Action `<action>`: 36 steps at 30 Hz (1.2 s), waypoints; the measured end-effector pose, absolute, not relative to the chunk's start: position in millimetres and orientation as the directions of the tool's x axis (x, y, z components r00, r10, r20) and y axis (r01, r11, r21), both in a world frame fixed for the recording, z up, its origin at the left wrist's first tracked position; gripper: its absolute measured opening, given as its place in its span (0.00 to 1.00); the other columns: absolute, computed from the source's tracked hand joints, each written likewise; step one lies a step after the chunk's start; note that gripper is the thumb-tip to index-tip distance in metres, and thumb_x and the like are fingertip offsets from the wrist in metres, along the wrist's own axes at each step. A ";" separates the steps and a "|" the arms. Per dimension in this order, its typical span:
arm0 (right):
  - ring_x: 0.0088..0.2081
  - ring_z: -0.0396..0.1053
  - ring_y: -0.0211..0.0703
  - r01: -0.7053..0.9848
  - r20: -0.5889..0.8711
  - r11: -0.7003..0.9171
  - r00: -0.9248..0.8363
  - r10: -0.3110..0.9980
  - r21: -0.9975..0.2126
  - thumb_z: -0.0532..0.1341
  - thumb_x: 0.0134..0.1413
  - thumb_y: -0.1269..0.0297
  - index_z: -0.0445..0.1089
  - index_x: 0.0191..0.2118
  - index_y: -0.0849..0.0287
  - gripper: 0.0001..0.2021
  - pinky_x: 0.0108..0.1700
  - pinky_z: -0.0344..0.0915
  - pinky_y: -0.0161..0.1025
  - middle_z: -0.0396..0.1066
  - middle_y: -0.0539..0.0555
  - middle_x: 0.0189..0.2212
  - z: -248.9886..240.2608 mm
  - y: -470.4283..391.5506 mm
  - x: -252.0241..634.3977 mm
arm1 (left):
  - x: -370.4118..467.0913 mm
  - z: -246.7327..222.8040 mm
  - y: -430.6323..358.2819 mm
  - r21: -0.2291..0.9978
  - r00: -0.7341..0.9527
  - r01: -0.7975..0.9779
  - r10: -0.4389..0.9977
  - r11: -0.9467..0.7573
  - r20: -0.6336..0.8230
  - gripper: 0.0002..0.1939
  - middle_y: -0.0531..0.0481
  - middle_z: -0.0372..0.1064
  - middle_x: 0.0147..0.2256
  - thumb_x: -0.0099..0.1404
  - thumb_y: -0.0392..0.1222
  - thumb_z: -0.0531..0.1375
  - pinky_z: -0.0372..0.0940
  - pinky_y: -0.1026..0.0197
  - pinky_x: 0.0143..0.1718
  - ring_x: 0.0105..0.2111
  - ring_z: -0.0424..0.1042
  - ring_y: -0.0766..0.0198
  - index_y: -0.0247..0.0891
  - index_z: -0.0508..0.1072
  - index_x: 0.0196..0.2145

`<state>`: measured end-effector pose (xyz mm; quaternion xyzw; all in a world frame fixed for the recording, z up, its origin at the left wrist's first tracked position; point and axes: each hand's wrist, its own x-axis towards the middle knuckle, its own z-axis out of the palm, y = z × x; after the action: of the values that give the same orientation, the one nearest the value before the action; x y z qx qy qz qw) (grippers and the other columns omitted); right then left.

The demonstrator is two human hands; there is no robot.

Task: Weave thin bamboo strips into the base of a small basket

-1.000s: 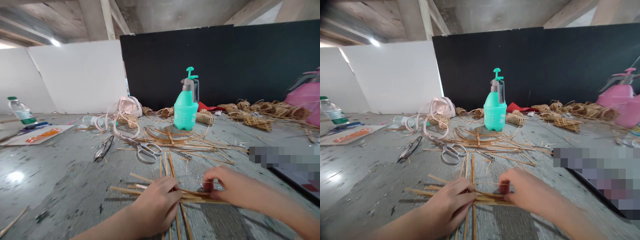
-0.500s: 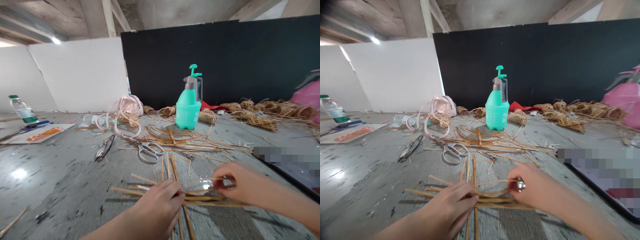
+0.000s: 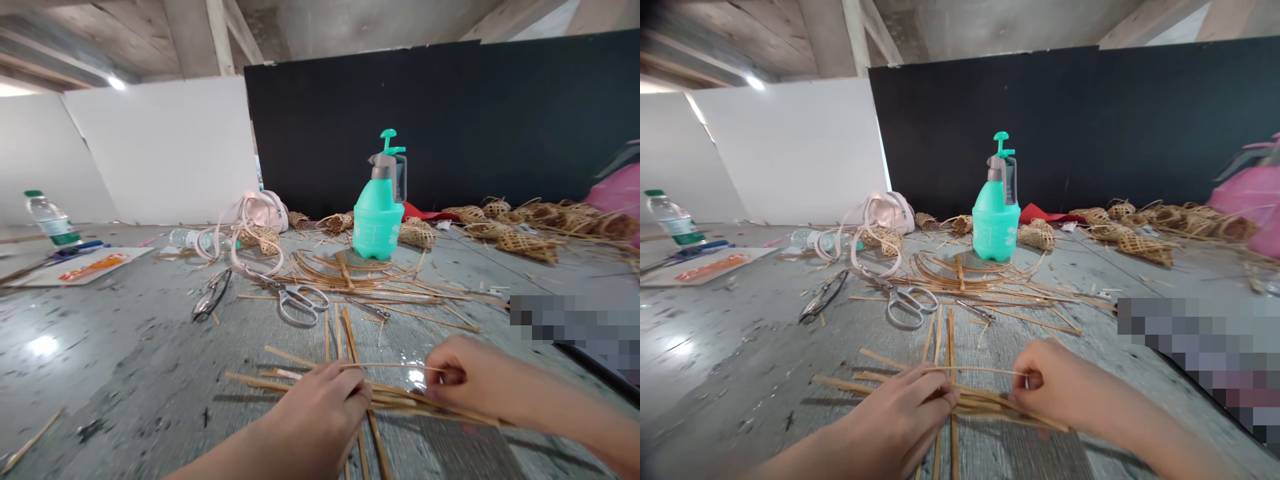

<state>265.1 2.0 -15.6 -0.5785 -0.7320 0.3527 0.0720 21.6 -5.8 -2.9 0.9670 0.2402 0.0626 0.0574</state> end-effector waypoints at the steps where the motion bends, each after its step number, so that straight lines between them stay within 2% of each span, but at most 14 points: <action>1: 0.16 0.63 0.35 0.790 -0.316 0.068 -0.320 0.893 -0.609 0.54 0.50 0.63 0.68 0.24 0.58 0.10 0.19 0.50 0.29 0.68 0.47 0.14 -15.5 1.4 262.7 | 21.6 -3.0 -5.7 0.140 0.877 0.454 0.469 -0.880 0.100 0.11 0.42 0.66 0.38 0.62 0.30 0.48 0.63 0.57 0.44 0.40 0.64 0.57 0.31 0.65 0.42; 4: 0.15 0.64 0.36 0.811 -0.329 0.065 -0.306 0.893 -0.581 0.53 0.50 0.63 0.67 0.29 0.56 0.07 0.18 0.50 0.29 0.69 0.47 0.13 -13.3 1.1 255.8 | 22.4 -2.5 -5.5 0.137 0.877 0.453 0.468 -0.881 0.106 0.11 0.43 0.66 0.38 0.62 0.29 0.49 0.63 0.58 0.44 0.40 0.65 0.58 0.31 0.66 0.41; 7: 0.15 0.62 0.38 0.864 -0.289 0.086 -0.257 0.922 -0.495 0.56 0.47 0.63 0.67 0.26 0.56 0.05 0.17 0.48 0.31 0.68 0.48 0.13 -11.8 4.0 252.9 | 23.3 -1.6 -6.0 0.135 0.877 0.462 0.475 -0.876 0.078 0.10 0.43 0.66 0.38 0.61 0.29 0.49 0.62 0.58 0.45 0.40 0.65 0.58 0.31 0.66 0.40; 12: 0.26 0.65 0.44 0.884 -0.147 0.179 -0.265 0.953 -0.433 0.61 0.42 0.60 0.68 0.20 0.57 0.08 0.26 0.52 0.35 0.71 0.52 0.22 -9.4 8.2 250.8 | 22.3 -2.4 -6.3 0.172 0.862 0.489 0.504 -0.855 0.053 0.10 0.44 0.65 0.40 0.59 0.28 0.49 0.62 0.58 0.44 0.41 0.64 0.58 0.33 0.65 0.38; 16: 0.25 0.64 0.42 0.872 -0.123 0.215 -0.295 0.947 -0.439 0.59 0.45 0.61 0.69 0.21 0.57 0.08 0.27 0.52 0.35 0.70 0.50 0.21 -10.9 7.7 244.9 | 21.9 -2.3 -5.0 0.211 0.862 0.485 0.505 -0.849 0.052 0.10 0.45 0.65 0.39 0.58 0.28 0.50 0.62 0.58 0.43 0.40 0.65 0.58 0.34 0.65 0.38; 20: 0.27 0.65 0.41 0.849 -0.121 0.226 -0.319 0.940 -0.478 0.59 0.42 0.64 0.70 0.24 0.56 0.04 0.27 0.54 0.34 0.71 0.50 0.24 -12.7 6.1 240.8 | 23.1 0.0 -5.5 0.185 0.864 0.491 0.503 -0.851 0.023 0.10 0.45 0.65 0.39 0.59 0.29 0.50 0.62 0.59 0.43 0.39 0.65 0.59 0.34 0.65 0.39; 24: 0.30 0.67 0.42 0.824 -0.102 0.249 -0.345 0.933 -0.510 0.58 0.43 0.67 0.72 0.27 0.54 0.06 0.31 0.56 0.35 0.72 0.49 0.27 -10.2 4.3 237.9 | 23.6 1.9 -7.4 0.170 0.859 0.504 0.512 -0.847 0.006 0.11 0.44 0.65 0.39 0.59 0.28 0.50 0.62 0.59 0.44 0.39 0.65 0.58 0.33 0.66 0.39; 30: 0.30 0.66 0.42 0.797 -0.073 0.275 -0.368 0.927 -0.538 0.58 0.43 0.66 0.70 0.25 0.56 0.04 0.31 0.57 0.35 0.71 0.49 0.26 -8.3 4.0 231.2 | 21.9 5.7 -6.5 0.223 0.859 0.493 0.511 -0.841 0.031 0.08 0.44 0.64 0.40 0.60 0.30 0.51 0.62 0.61 0.45 0.41 0.64 0.59 0.34 0.67 0.36; 36: 0.28 0.65 0.39 0.784 -0.068 0.292 -0.389 0.919 -0.547 0.57 0.45 0.68 0.70 0.25 0.57 0.05 0.29 0.57 0.33 0.71 0.48 0.26 -7.5 1.2 228.9 | 21.0 5.1 -5.0 0.237 0.876 0.467 0.482 -0.852 0.007 0.12 0.45 0.65 0.43 0.61 0.30 0.49 0.59 0.60 0.49 0.43 0.63 0.58 0.34 0.67 0.41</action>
<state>228.9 1.2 -7.5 -0.5368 -0.7931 0.2565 0.1309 21.0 -5.0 5.1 0.9617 0.2468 0.0332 0.1145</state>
